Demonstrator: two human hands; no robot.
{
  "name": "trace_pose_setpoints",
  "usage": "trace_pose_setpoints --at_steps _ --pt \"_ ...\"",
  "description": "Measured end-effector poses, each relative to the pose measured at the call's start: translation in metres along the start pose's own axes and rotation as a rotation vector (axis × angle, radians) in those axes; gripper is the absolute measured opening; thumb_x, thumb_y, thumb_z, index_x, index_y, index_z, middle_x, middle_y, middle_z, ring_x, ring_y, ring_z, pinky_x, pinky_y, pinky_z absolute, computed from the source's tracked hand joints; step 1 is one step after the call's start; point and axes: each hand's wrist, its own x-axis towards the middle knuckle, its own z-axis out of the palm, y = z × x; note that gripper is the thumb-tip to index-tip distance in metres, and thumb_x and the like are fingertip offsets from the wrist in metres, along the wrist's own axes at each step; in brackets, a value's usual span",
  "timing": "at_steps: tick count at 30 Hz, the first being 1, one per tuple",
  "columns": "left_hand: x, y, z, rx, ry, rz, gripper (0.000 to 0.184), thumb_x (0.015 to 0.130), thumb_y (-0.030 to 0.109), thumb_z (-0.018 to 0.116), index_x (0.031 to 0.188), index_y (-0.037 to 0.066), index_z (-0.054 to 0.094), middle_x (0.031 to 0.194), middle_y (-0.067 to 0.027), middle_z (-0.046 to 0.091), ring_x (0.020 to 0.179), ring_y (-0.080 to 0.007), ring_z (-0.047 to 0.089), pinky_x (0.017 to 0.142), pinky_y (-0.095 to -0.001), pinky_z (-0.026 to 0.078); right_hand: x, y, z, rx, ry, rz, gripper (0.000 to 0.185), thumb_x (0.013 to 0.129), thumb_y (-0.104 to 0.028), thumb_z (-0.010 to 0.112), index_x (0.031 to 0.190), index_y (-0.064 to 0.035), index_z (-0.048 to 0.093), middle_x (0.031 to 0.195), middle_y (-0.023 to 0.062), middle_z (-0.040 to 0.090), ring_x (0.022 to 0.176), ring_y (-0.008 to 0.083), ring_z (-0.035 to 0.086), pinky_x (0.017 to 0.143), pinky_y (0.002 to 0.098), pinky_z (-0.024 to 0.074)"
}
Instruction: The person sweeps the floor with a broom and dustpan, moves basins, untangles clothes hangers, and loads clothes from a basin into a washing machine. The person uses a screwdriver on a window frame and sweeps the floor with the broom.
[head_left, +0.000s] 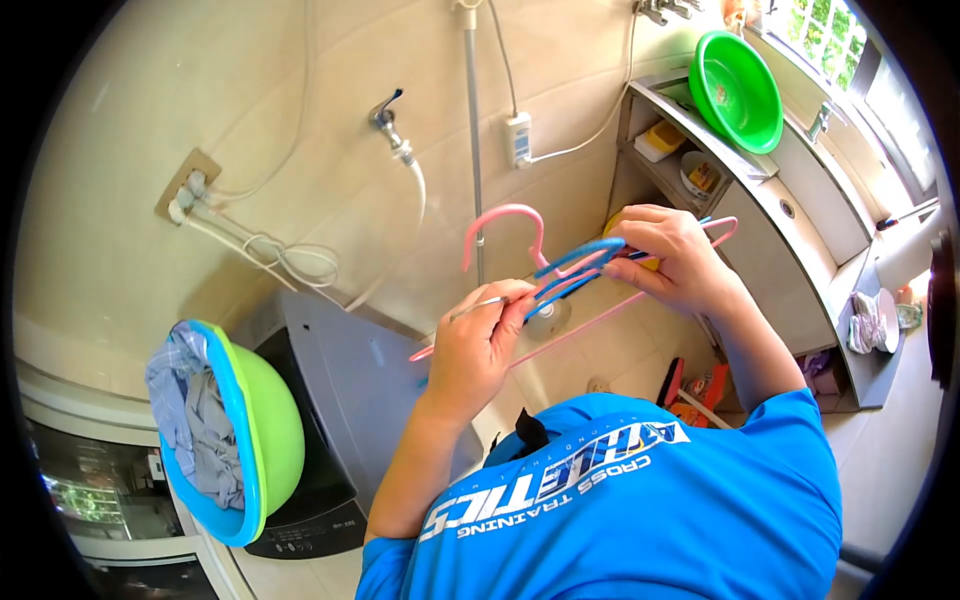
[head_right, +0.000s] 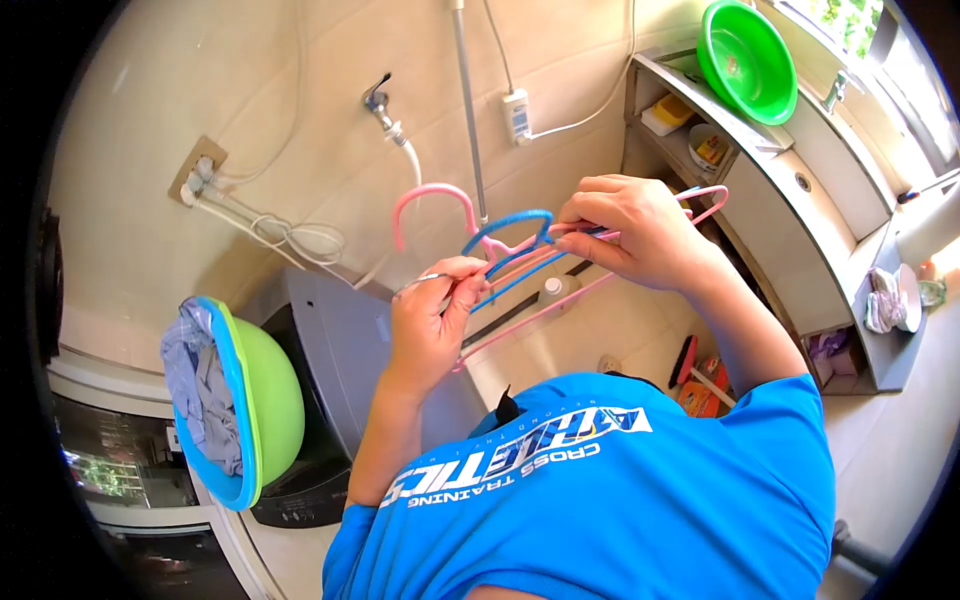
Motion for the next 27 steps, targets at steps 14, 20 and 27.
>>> trace_pose_setpoints --at_steps 14,20,27 --pt "0.073 -0.024 0.083 -0.111 0.078 -0.285 0.009 0.087 0.009 0.051 0.089 0.001 0.048 0.073 -0.0030 0.051 0.058 -0.0081 0.046 0.052 -0.0216 0.040 0.023 0.115 -0.030 0.083 -0.095 -0.039 0.023 0.070 -0.023 0.066 0.081 -0.0067 0.054 0.071 0.0078 0.053 0.064 0.0283 0.055 0.055 0.0368 0.0434" --pt "0.089 -0.045 0.064 -0.600 -0.287 -0.534 0.038 0.090 0.033 0.043 0.112 0.002 0.044 0.081 -0.0005 0.046 0.070 -0.0063 0.042 0.057 -0.0169 0.038 0.055 0.145 -0.052 0.141 -0.096 -0.020 0.035 0.061 -0.031 0.072 0.068 -0.0046 0.050 0.063 0.0079 0.048 0.058 0.0271 0.050 0.050 0.0347 0.0385" --pt "0.105 -0.086 0.031 -0.644 -0.517 -0.733 0.036 0.090 0.026 0.046 0.118 0.004 0.045 0.100 -0.0001 0.050 0.085 -0.0064 0.046 0.072 -0.0213 0.039 0.092 0.128 -0.056 -0.210 0.016 -0.187 0.024 0.068 -0.024 0.066 0.062 -0.0079 0.050 0.057 0.0051 0.048 0.053 0.0257 0.052 0.046 0.0365 0.0409"
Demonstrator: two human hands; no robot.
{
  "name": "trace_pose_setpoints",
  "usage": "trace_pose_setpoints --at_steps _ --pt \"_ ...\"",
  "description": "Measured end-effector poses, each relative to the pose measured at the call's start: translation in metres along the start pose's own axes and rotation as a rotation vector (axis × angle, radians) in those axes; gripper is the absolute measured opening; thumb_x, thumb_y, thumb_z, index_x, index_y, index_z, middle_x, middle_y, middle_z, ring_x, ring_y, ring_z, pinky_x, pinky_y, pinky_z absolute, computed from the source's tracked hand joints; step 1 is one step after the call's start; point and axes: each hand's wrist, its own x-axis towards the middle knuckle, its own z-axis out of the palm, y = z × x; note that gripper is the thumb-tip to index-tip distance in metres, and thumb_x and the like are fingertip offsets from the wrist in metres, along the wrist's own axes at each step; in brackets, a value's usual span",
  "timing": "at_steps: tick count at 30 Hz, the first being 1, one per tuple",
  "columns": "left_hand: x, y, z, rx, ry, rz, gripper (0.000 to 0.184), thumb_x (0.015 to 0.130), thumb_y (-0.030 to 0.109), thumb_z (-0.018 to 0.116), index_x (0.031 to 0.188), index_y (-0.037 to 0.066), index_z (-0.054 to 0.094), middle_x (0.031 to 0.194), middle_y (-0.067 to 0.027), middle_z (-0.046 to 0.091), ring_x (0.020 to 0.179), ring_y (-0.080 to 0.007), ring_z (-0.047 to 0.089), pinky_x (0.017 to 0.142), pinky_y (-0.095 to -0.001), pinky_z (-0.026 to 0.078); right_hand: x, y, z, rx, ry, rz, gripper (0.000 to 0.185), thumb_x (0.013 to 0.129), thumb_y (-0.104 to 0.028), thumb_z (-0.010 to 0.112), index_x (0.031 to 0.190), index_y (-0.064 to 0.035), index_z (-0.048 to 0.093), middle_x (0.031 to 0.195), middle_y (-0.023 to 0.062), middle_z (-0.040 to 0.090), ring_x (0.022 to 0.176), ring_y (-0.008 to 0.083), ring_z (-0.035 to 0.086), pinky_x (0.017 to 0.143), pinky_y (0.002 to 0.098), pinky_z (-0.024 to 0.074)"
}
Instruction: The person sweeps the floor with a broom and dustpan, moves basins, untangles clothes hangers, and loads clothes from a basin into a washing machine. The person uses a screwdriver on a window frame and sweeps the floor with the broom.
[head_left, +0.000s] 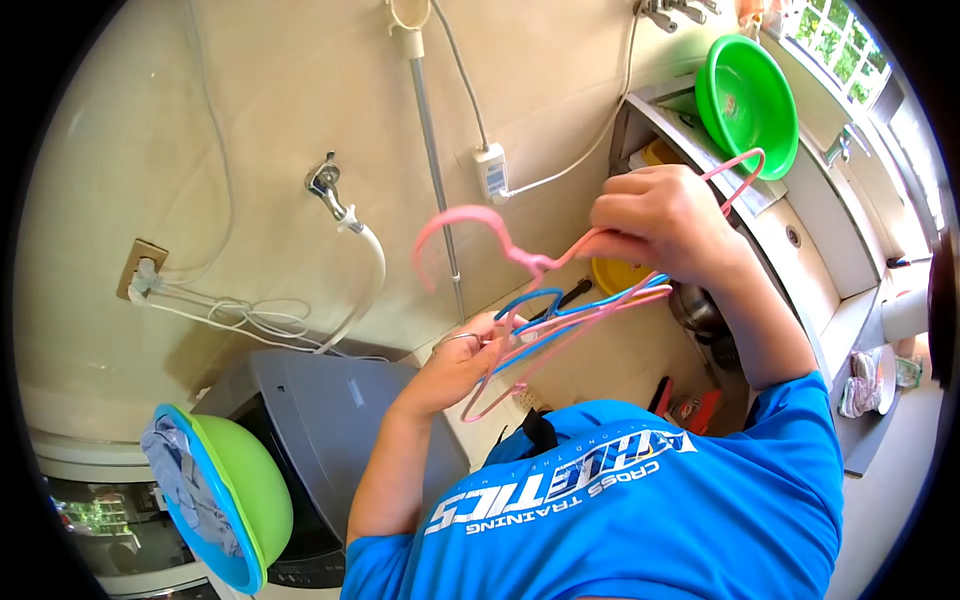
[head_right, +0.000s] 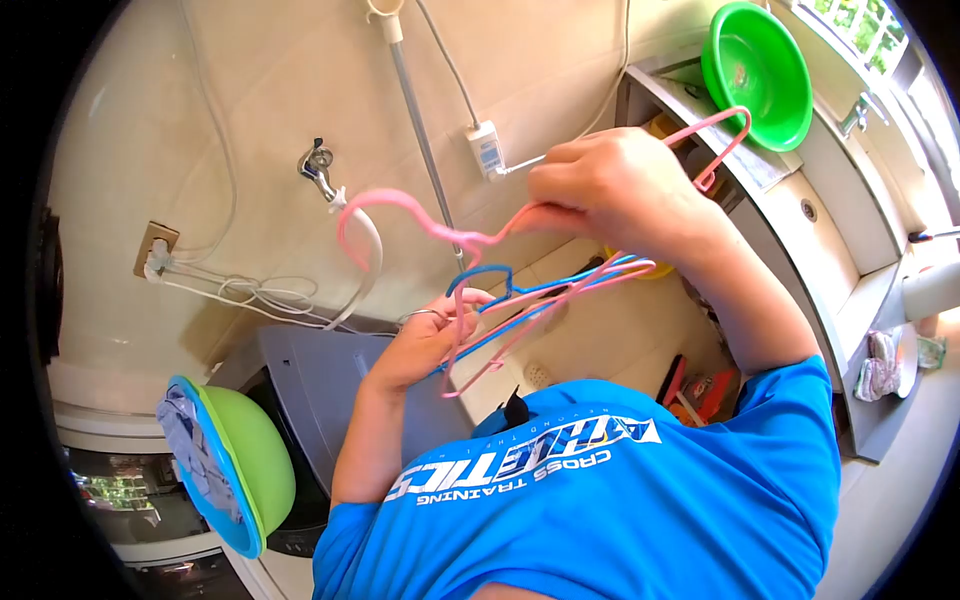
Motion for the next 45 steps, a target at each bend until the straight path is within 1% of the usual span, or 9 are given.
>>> trace_pose_setpoints --at_steps 9,13,17,21,27,39,41,43,45 --pt "0.016 0.019 -0.041 0.589 0.092 0.117 0.031 0.084 0.010 0.049 0.114 0.006 0.050 0.070 0.0004 0.052 0.062 -0.0092 0.047 0.057 -0.0235 0.040 0.067 -0.032 0.027 0.134 -0.090 -0.290 0.030 0.071 -0.031 0.062 0.061 -0.0085 0.046 0.057 0.0044 0.042 0.051 0.0226 0.049 0.042 0.0357 0.0388" --pt "0.005 0.020 -0.067 0.186 0.316 0.235 0.030 0.088 0.014 0.046 0.117 0.005 0.048 0.065 0.0001 0.051 0.059 -0.0051 0.042 0.051 -0.0200 0.033 0.068 -0.045 0.000 0.023 -0.131 -0.131 0.024 0.068 -0.029 0.067 0.064 -0.0097 0.052 0.054 0.0032 0.046 0.047 0.0228 0.050 0.042 0.0336 0.0391" --pt "-0.014 0.044 -0.083 -0.073 0.150 0.408 0.031 0.090 0.014 0.045 0.120 0.006 0.046 0.058 0.0052 0.037 0.054 -0.0040 0.033 0.047 -0.0178 0.025 0.050 -0.020 0.014 0.034 -0.130 0.010 0.022 0.065 -0.024 0.070 0.066 -0.0077 0.054 0.058 0.0036 0.049 0.050 0.0218 0.051 0.043 0.0330 0.0401" --pt "-0.020 0.056 -0.078 -0.203 0.077 0.443 0.034 0.090 0.013 0.043 0.123 0.006 0.042 0.060 0.0035 0.037 0.054 -0.0043 0.031 0.046 -0.0176 0.025 0.060 -0.017 0.036 0.034 0.144 0.051 0.025 0.065 -0.018 0.070 0.083 -0.0075 0.056 0.086 0.0058 0.052 0.069 0.0220 0.055 0.057 0.0315 0.0453" --pt "-0.022 0.071 -0.063 -0.084 0.150 0.438 0.033 0.090 0.013 0.044 0.121 0.003 0.044 0.061 0.0024 0.040 0.051 -0.0048 0.035 0.045 -0.0183 0.027 0.070 -0.023 0.040 -0.151 0.137 0.186 0.023 0.067 -0.020 0.068 0.085 -0.0107 0.057 0.081 0.0051 0.048 0.073 0.0216 0.053 0.056 0.0336 0.0458" --pt "-0.011 0.080 -0.064 0.042 0.338 0.287 0.022 0.091 0.016 0.043 0.104 0.003 0.055 0.060 0.0027 0.045 0.050 -0.0033 0.035 0.044 -0.0160 0.027 0.045 0.036 0.007 -0.010 0.171 -0.127 0.013 0.068 -0.010 0.063 0.077 -0.0067 0.056 0.072 0.0050 0.052 0.063 0.0228 0.053 0.053 0.0324 0.0449" --pt "-0.009 0.080 -0.079 0.070 0.405 0.306 0.023 0.090 0.017 0.045 0.104 0.002 0.055 0.060 0.0031 0.044 0.049 -0.0030 0.034 0.044 -0.0161 0.027 0.038 0.044 -0.011 -0.122 0.142 0.070 0.014 0.064 -0.004 0.059 0.078 -0.0052 0.055 0.066 0.0069 0.050 0.058 0.0235 0.053 0.050 0.0313 0.0429" --pt "-0.007 0.074 -0.090 0.106 0.488 0.274 0.023 0.089 0.017 0.047 0.103 0.001 0.054 0.059 0.0033 0.044 0.049 -0.0027 0.034 0.044 -0.0161 0.027 0.038 0.053 -0.033 -0.132 0.471 0.113 0.016 0.060 -0.002 0.057 0.076 -0.0041 0.054 0.060 0.0082 0.046 0.054 0.0235 0.051 0.047 0.0303 0.0397" --pt "-0.005 0.073 -0.092 -0.066 0.515 0.267 0.022 0.089 0.014 0.046 0.105 0.001 0.052 0.061 0.0020 0.043 0.049 -0.0033 0.033 0.042 -0.0159 0.024 0.029 0.076 -0.042 -0.148 0.435 0.071 0.015 0.060 -0.003 0.058 0.074 -0.0041 0.053 0.060 0.0083 0.046 0.052 0.0242 0.052 0.045 0.0303 0.0393"
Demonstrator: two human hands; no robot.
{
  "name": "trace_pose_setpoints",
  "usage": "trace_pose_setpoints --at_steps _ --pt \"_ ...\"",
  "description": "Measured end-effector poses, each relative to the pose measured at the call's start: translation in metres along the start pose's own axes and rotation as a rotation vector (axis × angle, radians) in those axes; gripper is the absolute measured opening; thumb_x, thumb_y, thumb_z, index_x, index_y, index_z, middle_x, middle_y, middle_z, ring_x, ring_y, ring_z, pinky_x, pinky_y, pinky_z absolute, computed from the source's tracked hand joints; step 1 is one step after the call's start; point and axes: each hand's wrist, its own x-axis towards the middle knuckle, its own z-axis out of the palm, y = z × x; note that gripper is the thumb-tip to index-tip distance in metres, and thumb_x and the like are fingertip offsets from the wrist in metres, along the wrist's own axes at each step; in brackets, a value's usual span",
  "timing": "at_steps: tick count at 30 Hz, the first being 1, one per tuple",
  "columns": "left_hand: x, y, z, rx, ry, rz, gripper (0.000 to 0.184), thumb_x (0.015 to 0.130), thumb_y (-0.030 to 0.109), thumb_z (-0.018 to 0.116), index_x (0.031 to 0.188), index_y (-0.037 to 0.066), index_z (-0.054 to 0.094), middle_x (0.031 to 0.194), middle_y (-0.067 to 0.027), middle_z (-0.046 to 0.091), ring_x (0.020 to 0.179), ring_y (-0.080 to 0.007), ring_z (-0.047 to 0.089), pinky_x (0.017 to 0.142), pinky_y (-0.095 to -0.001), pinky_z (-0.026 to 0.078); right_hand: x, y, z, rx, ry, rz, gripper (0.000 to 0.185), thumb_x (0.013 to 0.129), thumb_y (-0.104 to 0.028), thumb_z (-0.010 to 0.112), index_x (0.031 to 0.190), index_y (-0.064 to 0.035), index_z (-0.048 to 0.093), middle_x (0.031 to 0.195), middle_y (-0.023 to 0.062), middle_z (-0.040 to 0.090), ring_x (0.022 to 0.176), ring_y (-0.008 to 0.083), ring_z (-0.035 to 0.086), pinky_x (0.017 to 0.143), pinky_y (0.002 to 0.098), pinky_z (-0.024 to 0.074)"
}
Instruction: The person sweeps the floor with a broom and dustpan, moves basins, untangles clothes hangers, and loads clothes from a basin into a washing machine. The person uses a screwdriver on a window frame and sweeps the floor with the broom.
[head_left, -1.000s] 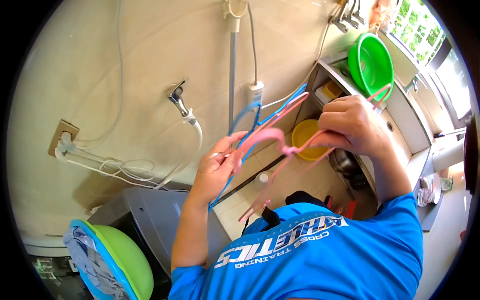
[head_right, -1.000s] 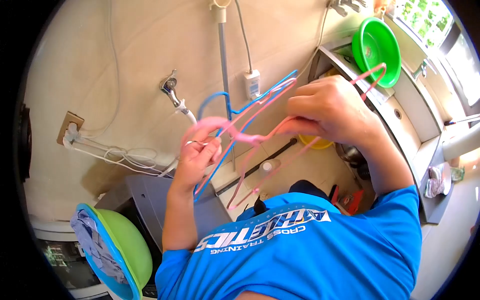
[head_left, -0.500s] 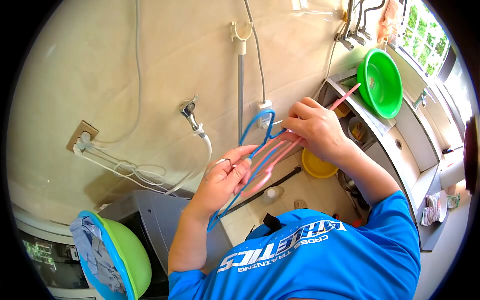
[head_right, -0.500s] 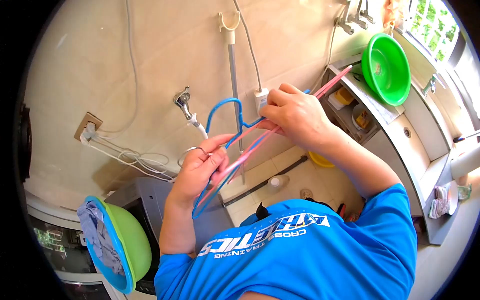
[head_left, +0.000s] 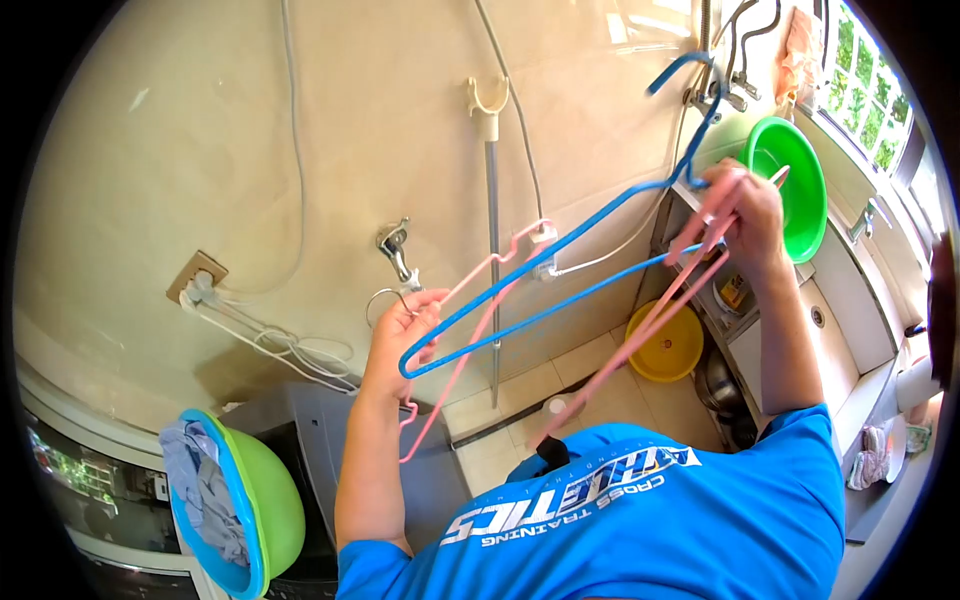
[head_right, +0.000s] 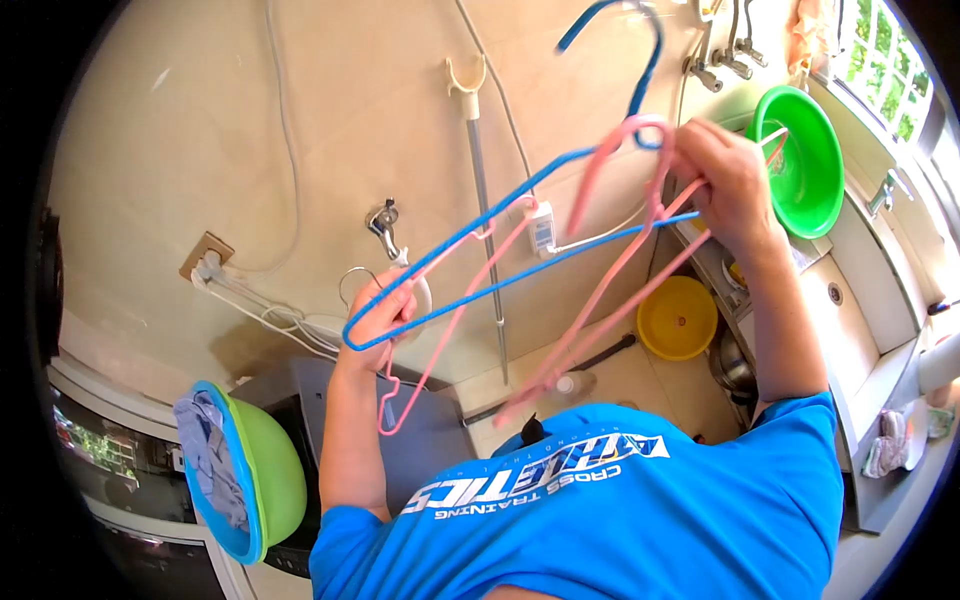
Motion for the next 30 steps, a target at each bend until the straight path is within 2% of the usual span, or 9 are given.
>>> trace_pose_setpoints --at_steps 4,9,11,14,15,20,23,25,30 --pt "0.014 0.029 0.028 -0.081 -0.198 0.053 0.026 0.088 0.017 0.047 0.108 0.000 0.049 0.065 0.0009 0.045 0.052 -0.0045 0.036 0.045 -0.0178 0.029 0.000 -0.018 0.021 0.136 -0.268 -0.180 0.016 0.065 -0.013 0.063 0.072 -0.0077 0.049 0.063 0.0060 0.047 0.053 0.0253 0.052 0.046 0.0347 0.0416" --pt "0.027 0.088 0.080 -0.152 -0.323 0.151 0.028 0.087 0.016 0.048 0.112 0.003 0.047 0.079 -0.0003 0.051 0.071 -0.0074 0.048 0.060 -0.0181 0.037 0.037 -0.035 0.041 0.075 -0.236 -0.156 0.018 0.076 -0.023 0.061 0.074 -0.0084 0.050 0.066 0.0077 0.048 0.055 0.0289 0.051 0.048 0.0375 0.0408" --pt "0.034 0.101 0.088 0.004 -0.410 0.398 0.035 0.084 0.009 0.053 0.117 0.000 0.043 0.093 -0.0031 0.048 0.088 -0.0098 0.049 0.081 -0.0239 0.040 0.048 -0.029 0.047 0.125 -0.156 -0.031 0.019 0.076 -0.023 0.061 0.074 -0.0071 0.051 0.066 0.0091 0.050 0.057 0.0307 0.051 0.049 0.0383 0.0407" --pt "0.038 0.107 0.096 0.102 -0.324 0.451 0.040 0.082 0.001 0.054 0.119 0.000 0.040 0.094 -0.0039 0.047 0.091 -0.0108 0.047 0.083 -0.0234 0.039 0.057 -0.027 0.049 0.206 -0.127 -0.007 0.021 0.076 -0.024 0.061 0.072 -0.0061 0.051 0.066 0.0098 0.051 0.058 0.0317 0.052 0.049 0.0379 0.0406" --pt "0.041 0.108 0.094 0.079 -0.346 0.423 0.044 0.080 -0.003 0.052 0.122 0.000 0.037 0.100 -0.0062 0.049 0.091 -0.0124 0.050 0.080 -0.0243 0.041 0.059 -0.023 0.047 0.197 -0.164 -0.008 0.013 0.075 -0.013 0.062 0.075 -0.0038 0.054 0.067 0.0105 0.053 0.057 0.0300 0.052 0.051 0.0352 0.0407" --pt "0.046 0.118 0.085 0.193 -0.235 0.416 0.044 0.080 -0.005 0.050 0.122 0.000 0.037 0.114 -0.0102 0.049 0.091 -0.0146 0.055 0.072 -0.0261 0.046 0.076 -0.012 0.046 0.252 -0.046 0.008 0.016 0.072 -0.017 0.066 0.080 -0.0065 0.057 0.071 0.0087 0.055 0.071 0.0273 0.054 0.060 0.0357 0.0438" --pt "0.048 0.123 0.081 0.069 -0.270 0.402 0.042 0.081 -0.003 0.050 0.121 0.000 0.038 0.108 -0.0081 0.052 0.090 -0.0132 0.054 0.072 -0.0253 0.046 0.086 -0.018 0.041 0.199 0.017 -0.003 0.035 0.068 -0.020 0.069 0.096 -0.0054 0.055 0.094 0.0108 0.053 0.092 0.0296 0.048 0.076 0.0366 0.0420" --pt "0.048 0.123 0.084 -0.009 -0.241 0.365 0.049 0.077 0.002 0.056 0.123 0.001 0.039 0.090 -0.0048 0.054 0.079 -0.0120 0.053 0.068 -0.0257 0.045 0.092 -0.027 0.044 0.217 0.004 -0.017 0.040 0.065 -0.021 0.071 0.099 -0.0056 0.055 0.098 0.0120 0.051 0.094 0.0308 0.048 0.076 0.0370 0.0419" --pt "0.041 0.143 0.085 0.179 -0.387 0.306 0.042 0.076 0.004 0.058 0.115 0.002 0.045 0.086 -0.0021 0.051 0.079 -0.0101 0.052 0.066 -0.0227 0.042 0.110 -0.029 0.054 0.244 -0.082 -0.015 0.056 0.055 -0.029 0.077 0.100 -0.0056 0.054 0.099 0.0134 0.049 0.092 0.0316 0.048 0.076 0.0367 0.0407"
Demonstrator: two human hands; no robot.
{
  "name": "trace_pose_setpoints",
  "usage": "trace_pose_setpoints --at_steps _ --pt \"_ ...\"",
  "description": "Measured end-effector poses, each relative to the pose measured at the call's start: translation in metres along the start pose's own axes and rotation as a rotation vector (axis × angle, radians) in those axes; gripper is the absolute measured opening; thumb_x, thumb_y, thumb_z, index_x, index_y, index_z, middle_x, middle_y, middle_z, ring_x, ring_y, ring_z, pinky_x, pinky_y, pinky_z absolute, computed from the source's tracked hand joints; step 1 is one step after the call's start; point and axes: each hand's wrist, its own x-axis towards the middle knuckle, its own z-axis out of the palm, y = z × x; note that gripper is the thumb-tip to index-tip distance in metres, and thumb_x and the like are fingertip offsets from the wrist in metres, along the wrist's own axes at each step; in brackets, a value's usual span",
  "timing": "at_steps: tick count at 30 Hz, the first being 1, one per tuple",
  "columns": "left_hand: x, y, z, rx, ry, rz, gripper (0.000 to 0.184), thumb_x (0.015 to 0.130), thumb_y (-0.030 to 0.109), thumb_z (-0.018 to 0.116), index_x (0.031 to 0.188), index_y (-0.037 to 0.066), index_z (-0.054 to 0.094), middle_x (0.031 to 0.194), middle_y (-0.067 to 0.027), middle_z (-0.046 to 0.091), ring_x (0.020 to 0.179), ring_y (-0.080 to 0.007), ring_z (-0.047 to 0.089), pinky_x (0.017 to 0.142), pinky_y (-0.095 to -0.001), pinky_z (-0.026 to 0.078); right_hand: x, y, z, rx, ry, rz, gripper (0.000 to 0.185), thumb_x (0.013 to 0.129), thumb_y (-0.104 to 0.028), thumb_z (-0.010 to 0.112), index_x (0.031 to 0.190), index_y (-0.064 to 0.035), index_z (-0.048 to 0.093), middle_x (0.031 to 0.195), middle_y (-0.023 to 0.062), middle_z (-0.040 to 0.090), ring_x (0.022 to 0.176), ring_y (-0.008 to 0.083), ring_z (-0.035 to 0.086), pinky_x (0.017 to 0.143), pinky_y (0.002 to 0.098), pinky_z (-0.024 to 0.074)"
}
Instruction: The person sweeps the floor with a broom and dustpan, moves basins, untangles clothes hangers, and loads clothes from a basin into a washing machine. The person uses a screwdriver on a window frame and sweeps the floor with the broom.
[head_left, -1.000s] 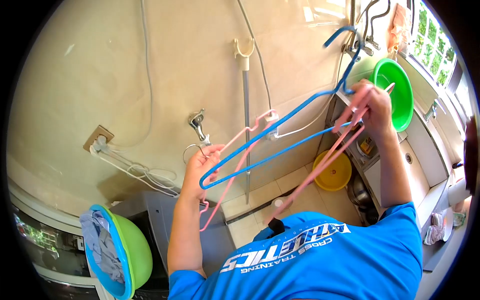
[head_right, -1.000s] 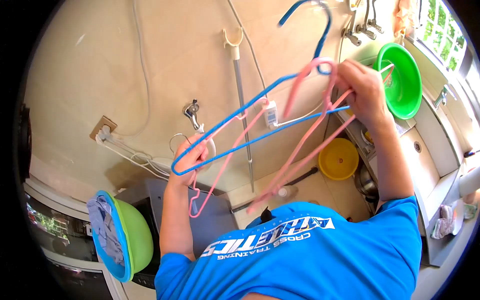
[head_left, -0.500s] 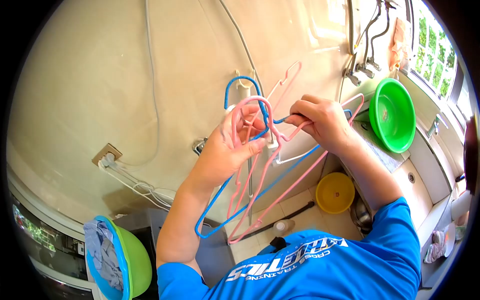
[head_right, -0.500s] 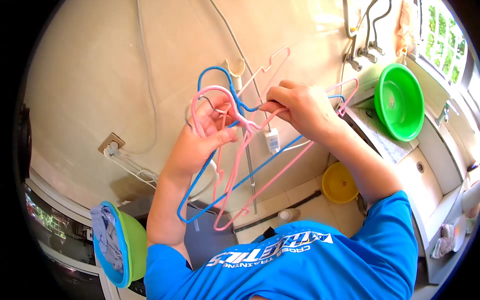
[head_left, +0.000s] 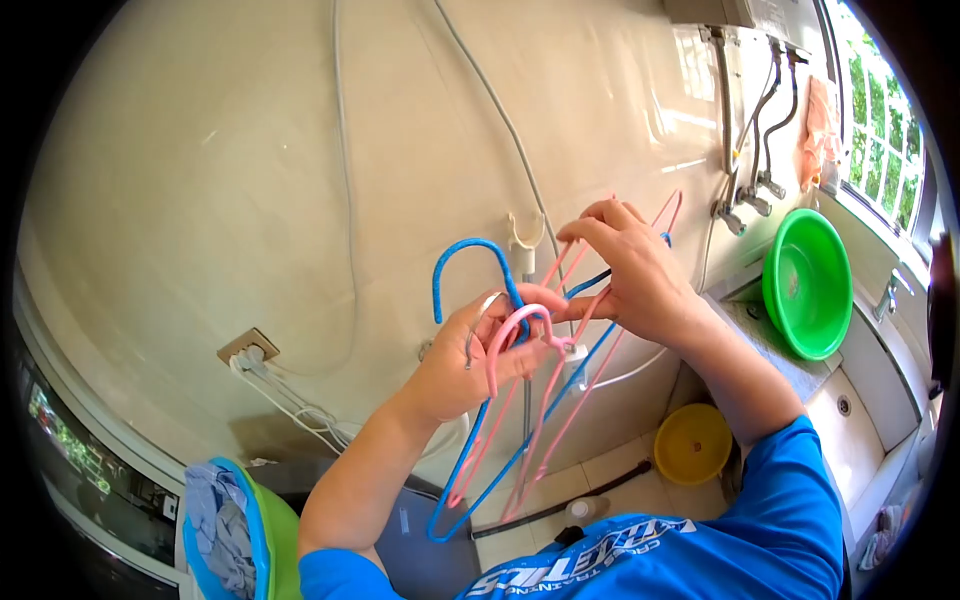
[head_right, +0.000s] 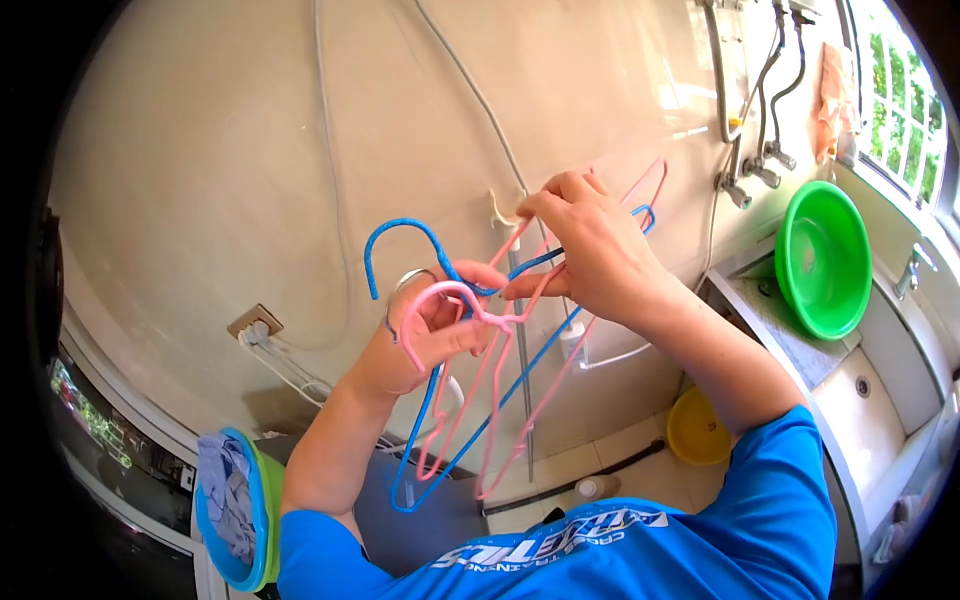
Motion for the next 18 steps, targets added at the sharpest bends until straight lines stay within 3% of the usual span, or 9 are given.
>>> trace_pose_setpoints --at_steps 2,3,4,5,9,12,13,16,18 --pt "0.004 0.003 -0.001 0.211 -0.007 0.187 0.030 0.075 0.003 0.060 0.103 0.004 0.049 0.086 -0.0015 0.050 0.081 -0.0094 0.050 0.067 -0.0215 0.040 0.009 0.003 0.000 0.033 -0.003 -0.005 0.054 0.052 -0.030 0.078 0.094 -0.0045 0.056 0.091 0.0122 0.052 0.090 0.0304 0.049 0.075 0.0366 0.0407" --pt "0.002 0.009 0.000 0.100 -0.032 0.180 0.020 0.078 0.003 0.058 0.096 0.006 0.048 0.089 -0.0023 0.049 0.084 -0.0086 0.048 0.071 -0.0216 0.039 0.015 0.006 -0.001 0.065 -0.086 0.018 0.050 0.052 -0.029 0.078 0.090 -0.0042 0.056 0.087 0.0111 0.053 0.088 0.0299 0.049 0.074 0.0364 0.0409" --pt "0.004 0.011 -0.003 0.110 -0.029 0.193 0.020 0.078 0.003 0.058 0.096 0.006 0.048 0.089 -0.0023 0.049 0.084 -0.0086 0.048 0.071 -0.0216 0.039 0.021 0.008 0.000 0.095 -0.171 0.041 0.046 0.051 -0.028 0.078 0.085 -0.0039 0.057 0.083 0.0100 0.054 0.087 0.0293 0.050 0.073 0.0363 0.0410" --pt "0.005 0.012 -0.006 0.169 0.024 0.185 0.018 0.081 0.004 0.057 0.096 0.007 0.048 0.092 -0.0028 0.048 0.083 -0.0083 0.047 0.071 -0.0219 0.039 0.023 0.005 0.006 0.084 -0.076 0.041 0.037 0.052 -0.021 0.077 0.077 -0.0039 0.056 0.078 0.0086 0.056 0.083 0.0282 0.051 0.071 0.0360 0.0415" --pt "0.008 0.014 -0.006 0.285 0.172 0.317 0.006 0.086 0.009 0.053 0.090 0.008 0.048 0.094 -0.0035 0.047 0.080 -0.0079 0.046 0.071 -0.0228 0.039 0.032 -0.009 0.010 -0.016 -0.184 0.050 0.023 0.056 -0.010 0.069 0.073 -0.0046 0.055 0.073 0.0081 0.058 0.081 0.0278 0.052 0.067 0.0361 0.0426" --pt "0.009 0.024 -0.006 0.315 0.118 0.434 0.010 0.088 0.015 0.050 0.085 0.005 0.048 0.084 -0.0033 0.048 0.077 -0.0081 0.045 0.069 -0.0232 0.039 0.036 -0.010 0.020 -0.044 -0.207 -0.072 0.020 0.059 -0.010 0.067 0.074 -0.0048 0.055 0.066 0.0089 0.057 0.072 0.0295 0.053 0.064 0.0376 0.0422" --pt "0.008 0.027 -0.008 0.315 0.121 0.442 0.010 0.088 0.015 0.050 0.085 0.005 0.048 0.084 -0.0033 0.048 0.077 -0.0081 0.045 0.069 -0.0232 0.039 0.038 -0.016 0.019 0.053 -0.130 -0.124 0.022 0.068 -0.023 0.068 0.073 -0.0044 0.056 0.058 0.0110 0.054 0.058 0.0322 0.053 0.060 0.0384 0.0423" --pt "0.008 0.035 -0.022 0.274 0.211 0.381 0.022 0.091 0.022 0.044 0.078 0.005 0.046 0.075 -0.0035 0.048 0.073 -0.0089 0.044 0.068 -0.0234 0.038 0.043 -0.032 0.009 0.249 -0.331 -0.037 0.022 0.074 -0.024 0.063 0.076 -0.0043 0.055 0.056 0.0125 0.052 0.057 0.0336 0.052 0.056 0.0390 0.0416" --pt "0.015 0.032 -0.042 0.106 0.218 0.500 0.029 0.092 0.028 0.041 0.073 0.006 0.043 0.072 -0.0041 0.048 0.069 -0.0102 0.043 0.066 -0.0234 0.039 0.044 -0.033 0.011 0.201 -0.307 -0.119 0.022 0.077 -0.025 0.060 0.079 -0.0045 0.054 0.058 0.0128 0.052 0.059 0.0335 0.053 0.055 0.0396 0.0416"
